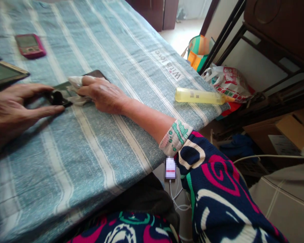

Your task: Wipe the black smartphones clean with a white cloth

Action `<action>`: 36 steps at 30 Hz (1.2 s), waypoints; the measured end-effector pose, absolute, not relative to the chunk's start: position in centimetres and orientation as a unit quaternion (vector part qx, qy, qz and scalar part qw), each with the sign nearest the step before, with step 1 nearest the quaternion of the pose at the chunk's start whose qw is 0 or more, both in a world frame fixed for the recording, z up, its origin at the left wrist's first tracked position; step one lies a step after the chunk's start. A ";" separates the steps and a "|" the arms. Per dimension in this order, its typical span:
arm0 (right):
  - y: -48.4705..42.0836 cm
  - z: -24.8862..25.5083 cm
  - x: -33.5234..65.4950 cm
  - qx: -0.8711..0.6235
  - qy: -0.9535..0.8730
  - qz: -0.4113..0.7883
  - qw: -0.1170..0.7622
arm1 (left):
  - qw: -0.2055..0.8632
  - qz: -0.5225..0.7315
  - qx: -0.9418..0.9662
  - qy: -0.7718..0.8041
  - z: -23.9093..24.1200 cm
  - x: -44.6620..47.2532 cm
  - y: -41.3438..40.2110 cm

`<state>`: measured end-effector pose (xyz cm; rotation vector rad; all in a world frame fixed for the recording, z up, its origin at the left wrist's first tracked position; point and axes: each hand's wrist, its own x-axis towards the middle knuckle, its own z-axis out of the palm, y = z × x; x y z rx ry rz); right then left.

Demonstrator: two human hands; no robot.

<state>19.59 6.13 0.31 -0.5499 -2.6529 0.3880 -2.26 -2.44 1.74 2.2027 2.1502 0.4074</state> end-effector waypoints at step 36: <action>3.5 -0.5 11.8 -0.316 -0.908 0.025 0.273 | 0.088 0.348 0.706 0.611 -1.1 -5.0 -3.4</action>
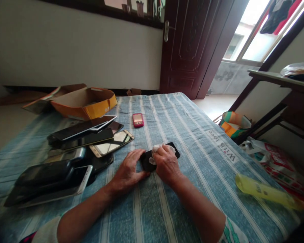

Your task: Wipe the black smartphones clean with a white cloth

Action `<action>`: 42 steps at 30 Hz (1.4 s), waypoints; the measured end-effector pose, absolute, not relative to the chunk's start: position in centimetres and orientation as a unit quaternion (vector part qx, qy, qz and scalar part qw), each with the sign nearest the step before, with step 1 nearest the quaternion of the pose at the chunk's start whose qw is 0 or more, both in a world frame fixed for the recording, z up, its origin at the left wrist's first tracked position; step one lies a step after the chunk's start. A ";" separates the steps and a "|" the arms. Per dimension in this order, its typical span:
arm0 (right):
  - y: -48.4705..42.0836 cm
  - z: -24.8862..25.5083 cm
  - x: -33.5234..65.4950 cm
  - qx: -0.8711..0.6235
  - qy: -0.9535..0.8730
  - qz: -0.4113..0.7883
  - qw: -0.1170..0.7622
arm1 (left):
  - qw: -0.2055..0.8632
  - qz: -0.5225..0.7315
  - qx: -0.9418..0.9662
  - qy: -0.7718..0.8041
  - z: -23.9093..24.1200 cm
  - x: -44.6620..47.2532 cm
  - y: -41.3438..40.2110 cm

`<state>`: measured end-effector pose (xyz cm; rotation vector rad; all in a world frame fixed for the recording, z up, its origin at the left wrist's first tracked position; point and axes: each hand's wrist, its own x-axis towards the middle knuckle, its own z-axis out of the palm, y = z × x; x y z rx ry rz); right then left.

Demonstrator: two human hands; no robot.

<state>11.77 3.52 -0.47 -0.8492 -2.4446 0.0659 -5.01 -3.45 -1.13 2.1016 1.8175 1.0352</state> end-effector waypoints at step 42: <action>-0.1 -1.7 9.2 -0.228 -0.930 0.010 0.289 | 0.201 0.394 0.641 0.627 -0.7 -5.9 -3.5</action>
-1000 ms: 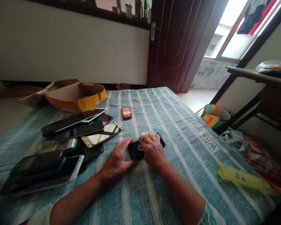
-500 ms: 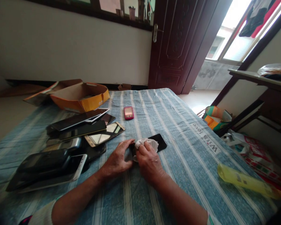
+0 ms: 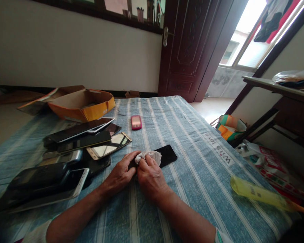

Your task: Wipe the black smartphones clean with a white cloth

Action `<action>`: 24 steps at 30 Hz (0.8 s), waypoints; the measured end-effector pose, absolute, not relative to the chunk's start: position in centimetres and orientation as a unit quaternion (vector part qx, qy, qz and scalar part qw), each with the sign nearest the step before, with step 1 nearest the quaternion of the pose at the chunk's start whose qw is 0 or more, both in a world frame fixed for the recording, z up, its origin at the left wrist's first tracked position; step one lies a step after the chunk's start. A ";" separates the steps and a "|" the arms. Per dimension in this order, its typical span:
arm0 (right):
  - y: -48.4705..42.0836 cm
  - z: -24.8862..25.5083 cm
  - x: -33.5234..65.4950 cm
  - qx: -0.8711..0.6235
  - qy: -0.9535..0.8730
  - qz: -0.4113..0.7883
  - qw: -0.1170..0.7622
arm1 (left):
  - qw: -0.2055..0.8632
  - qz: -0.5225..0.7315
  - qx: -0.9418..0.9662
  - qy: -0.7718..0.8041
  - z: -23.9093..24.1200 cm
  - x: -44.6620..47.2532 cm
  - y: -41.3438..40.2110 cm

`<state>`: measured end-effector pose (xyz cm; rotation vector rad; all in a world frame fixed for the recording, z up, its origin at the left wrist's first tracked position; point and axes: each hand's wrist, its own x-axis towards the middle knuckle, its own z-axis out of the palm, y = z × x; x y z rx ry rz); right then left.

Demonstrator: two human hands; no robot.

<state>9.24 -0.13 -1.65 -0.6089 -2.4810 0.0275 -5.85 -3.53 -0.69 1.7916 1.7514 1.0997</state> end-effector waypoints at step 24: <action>5.1 -2.9 15.0 -0.403 -0.857 -0.049 0.318 | 0.027 0.325 0.688 0.648 -2.7 -5.6 -3.4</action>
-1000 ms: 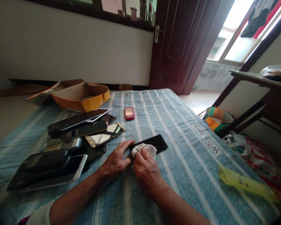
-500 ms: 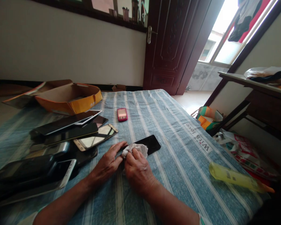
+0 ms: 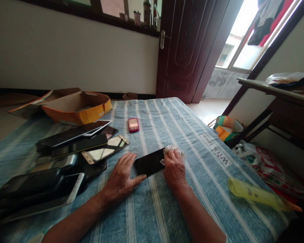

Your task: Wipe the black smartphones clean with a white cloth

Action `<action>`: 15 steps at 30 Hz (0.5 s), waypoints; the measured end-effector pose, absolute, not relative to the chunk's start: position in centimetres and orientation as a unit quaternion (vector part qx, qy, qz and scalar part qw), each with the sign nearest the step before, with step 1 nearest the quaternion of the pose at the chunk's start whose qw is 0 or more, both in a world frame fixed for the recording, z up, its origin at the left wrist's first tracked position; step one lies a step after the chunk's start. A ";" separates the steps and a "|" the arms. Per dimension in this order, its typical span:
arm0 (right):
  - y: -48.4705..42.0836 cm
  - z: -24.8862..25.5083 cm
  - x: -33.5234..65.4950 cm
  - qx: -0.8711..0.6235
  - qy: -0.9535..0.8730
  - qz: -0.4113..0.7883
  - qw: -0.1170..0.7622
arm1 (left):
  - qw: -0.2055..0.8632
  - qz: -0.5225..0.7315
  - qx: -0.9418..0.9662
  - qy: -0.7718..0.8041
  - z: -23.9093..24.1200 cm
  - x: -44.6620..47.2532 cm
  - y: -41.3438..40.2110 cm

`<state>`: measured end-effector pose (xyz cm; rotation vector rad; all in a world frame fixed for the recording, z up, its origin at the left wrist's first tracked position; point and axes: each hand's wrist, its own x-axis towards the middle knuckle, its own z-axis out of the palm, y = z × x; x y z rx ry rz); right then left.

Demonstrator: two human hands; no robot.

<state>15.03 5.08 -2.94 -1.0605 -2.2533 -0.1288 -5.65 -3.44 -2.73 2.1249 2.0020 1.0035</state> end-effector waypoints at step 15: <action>3.2 -1.7 13.1 -0.319 -0.851 0.029 0.417 | -0.010 0.301 0.688 0.660 -3.1 -5.4 -2.9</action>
